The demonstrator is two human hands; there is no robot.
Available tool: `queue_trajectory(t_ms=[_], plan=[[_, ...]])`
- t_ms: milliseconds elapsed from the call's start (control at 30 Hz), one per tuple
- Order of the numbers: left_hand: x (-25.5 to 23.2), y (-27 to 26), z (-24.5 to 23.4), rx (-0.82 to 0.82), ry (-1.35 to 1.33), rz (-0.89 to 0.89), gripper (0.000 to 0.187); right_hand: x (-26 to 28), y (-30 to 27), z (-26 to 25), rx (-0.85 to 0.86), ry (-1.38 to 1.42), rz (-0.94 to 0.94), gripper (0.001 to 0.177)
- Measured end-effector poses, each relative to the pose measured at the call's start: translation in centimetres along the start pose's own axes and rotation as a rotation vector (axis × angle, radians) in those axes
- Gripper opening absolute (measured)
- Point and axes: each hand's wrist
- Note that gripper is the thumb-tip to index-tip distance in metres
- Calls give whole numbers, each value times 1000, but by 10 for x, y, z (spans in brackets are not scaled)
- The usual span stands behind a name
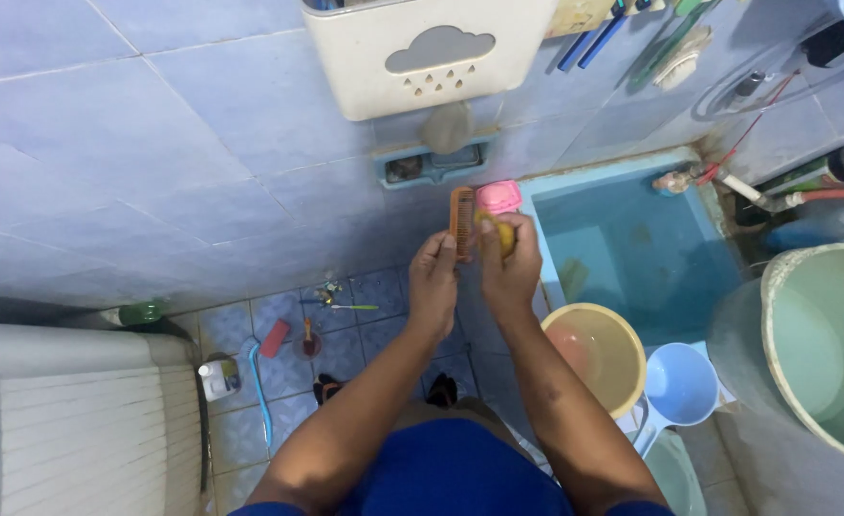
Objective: Cleaning a wall-mounted organizer and various bathroom items using a sponge and water.
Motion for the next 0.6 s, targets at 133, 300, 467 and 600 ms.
queue_trajectory(t_ms=[133, 300, 467, 600], plan=[[6, -4, -3, 46, -28, 99, 27, -10, 10, -11, -51, 269, 19, 21], [38, -10, -6, 131, -141, -28, 23, -19, 6, -16, -62, 44, 157, 20], [2, -15, -7, 117, -300, -235, 26, -60, 3, -39, -40, 364, 304, 25], [-13, -19, -10, 95, -372, -373, 55, -39, -14, -35, 106, 194, 356, 22]])
Point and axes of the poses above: each hand's wrist, its own y-axis towards the middle knuckle, its own z-axis out of the palm, x = y × z, and after that the axes turned 7 degrees about y, right-handed
